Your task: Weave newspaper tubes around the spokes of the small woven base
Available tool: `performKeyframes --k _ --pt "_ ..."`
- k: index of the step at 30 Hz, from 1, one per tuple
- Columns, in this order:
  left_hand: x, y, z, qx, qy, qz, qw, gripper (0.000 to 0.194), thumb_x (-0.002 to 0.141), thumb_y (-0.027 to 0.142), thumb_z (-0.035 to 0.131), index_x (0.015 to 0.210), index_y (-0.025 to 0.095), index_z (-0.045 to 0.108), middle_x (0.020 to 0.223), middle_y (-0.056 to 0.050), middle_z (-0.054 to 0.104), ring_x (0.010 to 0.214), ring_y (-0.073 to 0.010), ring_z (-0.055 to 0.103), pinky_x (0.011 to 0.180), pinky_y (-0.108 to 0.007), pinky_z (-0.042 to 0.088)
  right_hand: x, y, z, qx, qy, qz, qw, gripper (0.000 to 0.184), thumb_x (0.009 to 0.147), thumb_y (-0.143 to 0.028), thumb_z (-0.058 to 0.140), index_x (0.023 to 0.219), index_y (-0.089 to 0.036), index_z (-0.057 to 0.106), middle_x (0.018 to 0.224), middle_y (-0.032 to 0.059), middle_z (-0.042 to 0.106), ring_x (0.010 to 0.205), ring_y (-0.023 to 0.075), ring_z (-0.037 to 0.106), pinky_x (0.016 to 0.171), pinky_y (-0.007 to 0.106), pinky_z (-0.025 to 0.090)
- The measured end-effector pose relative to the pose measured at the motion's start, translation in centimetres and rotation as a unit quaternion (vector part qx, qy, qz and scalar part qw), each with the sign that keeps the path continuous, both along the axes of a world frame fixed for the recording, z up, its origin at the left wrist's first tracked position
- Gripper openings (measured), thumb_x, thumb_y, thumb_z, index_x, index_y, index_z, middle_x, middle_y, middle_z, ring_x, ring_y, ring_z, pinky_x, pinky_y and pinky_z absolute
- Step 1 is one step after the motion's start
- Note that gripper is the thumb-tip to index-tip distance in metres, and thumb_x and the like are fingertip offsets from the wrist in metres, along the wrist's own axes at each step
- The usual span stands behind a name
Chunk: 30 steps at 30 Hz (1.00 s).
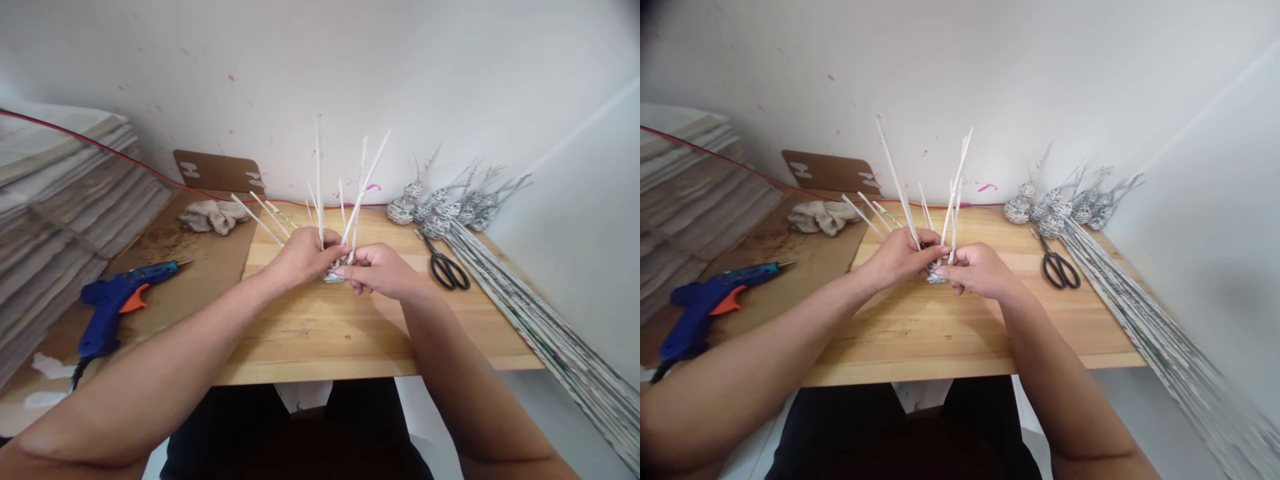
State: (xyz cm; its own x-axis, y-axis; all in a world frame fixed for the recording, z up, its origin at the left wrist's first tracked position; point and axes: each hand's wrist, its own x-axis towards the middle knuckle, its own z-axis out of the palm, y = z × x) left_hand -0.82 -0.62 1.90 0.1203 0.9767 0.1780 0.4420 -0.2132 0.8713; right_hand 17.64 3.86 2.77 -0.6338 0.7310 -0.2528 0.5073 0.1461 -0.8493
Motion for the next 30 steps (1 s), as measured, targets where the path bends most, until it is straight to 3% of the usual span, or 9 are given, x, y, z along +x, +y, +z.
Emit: performKeyframes --k 5,8,13,18,27,30 --pt "-0.9 0.1 0.5 -0.076 -0.117 -0.078 0.987 0.030 0.075 0.037 0.075 0.094 0.016 0.066 0.076 -0.002 0.068 0.062 -0.0137 0.065 0.055 -0.024 0.052 0.4 0.6 0.0 -0.047 0.040 -0.011 0.998 0.037 0.072 -0.046 0.083 0.071 -0.015 0.062 0.058 0.0008 0.063 0.053 0.0118 0.063 0.045 0.019 0.045" --pt "-1.7 0.1 0.8 -0.075 -0.117 -0.134 0.981 0.030 0.074 0.028 0.075 0.101 0.016 0.067 0.086 -0.004 0.071 0.070 -0.0144 0.067 0.062 -0.026 0.055 0.8 1.2 0.1 -0.059 0.068 -0.011 0.996 0.038 0.072 -0.046 0.083 0.075 -0.013 0.065 0.059 -0.0004 0.062 0.053 0.0115 0.064 0.043 0.018 0.043" --pt "-2.1 0.3 0.9 0.026 0.021 -0.056 0.998 0.016 0.084 0.027 0.063 0.088 0.016 0.074 0.080 -0.004 0.073 0.066 -0.0137 0.064 0.061 -0.025 0.050 1.4 1.9 0.2 -0.068 0.109 -0.023 0.991 0.040 0.073 -0.047 0.083 0.073 -0.012 0.063 0.058 -0.0014 0.060 0.052 0.0116 0.065 0.042 0.018 0.042" --pt "-1.5 0.1 1.1 0.122 0.056 -0.005 0.991 0.018 0.088 0.028 0.062 0.084 0.016 0.075 0.082 -0.005 0.073 0.075 -0.0150 0.064 0.068 -0.026 0.047 1.7 2.0 0.4 -0.080 0.135 -0.024 0.987 0.042 0.070 -0.049 0.084 0.068 -0.013 0.061 0.057 -0.0015 0.059 0.056 0.0139 0.068 0.044 0.018 0.043" --pt "-1.0 -0.4 1.1 0.249 0.150 0.017 0.957 0.022 0.096 0.021 0.052 0.095 0.018 0.074 0.088 -0.006 0.075 0.083 -0.0175 0.064 0.080 -0.029 0.047 1.6 2.0 0.6 -0.108 0.147 -0.039 0.982 0.045 0.067 -0.049 0.086 0.068 -0.013 0.059 0.057 -0.0014 0.059 0.060 0.0152 0.070 0.045 0.017 0.043" --pt "-1.2 -0.3 1.0 0.251 0.133 0.026 0.959 0.026 0.097 0.020 0.049 0.106 0.019 0.073 0.091 -0.006 0.075 0.087 -0.0184 0.064 0.084 -0.031 0.047 1.8 2.1 0.7 -0.114 0.155 -0.038 0.980 0.045 0.066 -0.049 0.086 0.069 -0.013 0.060 0.056 -0.0019 0.059 0.060 0.0157 0.071 0.045 0.017 0.043"
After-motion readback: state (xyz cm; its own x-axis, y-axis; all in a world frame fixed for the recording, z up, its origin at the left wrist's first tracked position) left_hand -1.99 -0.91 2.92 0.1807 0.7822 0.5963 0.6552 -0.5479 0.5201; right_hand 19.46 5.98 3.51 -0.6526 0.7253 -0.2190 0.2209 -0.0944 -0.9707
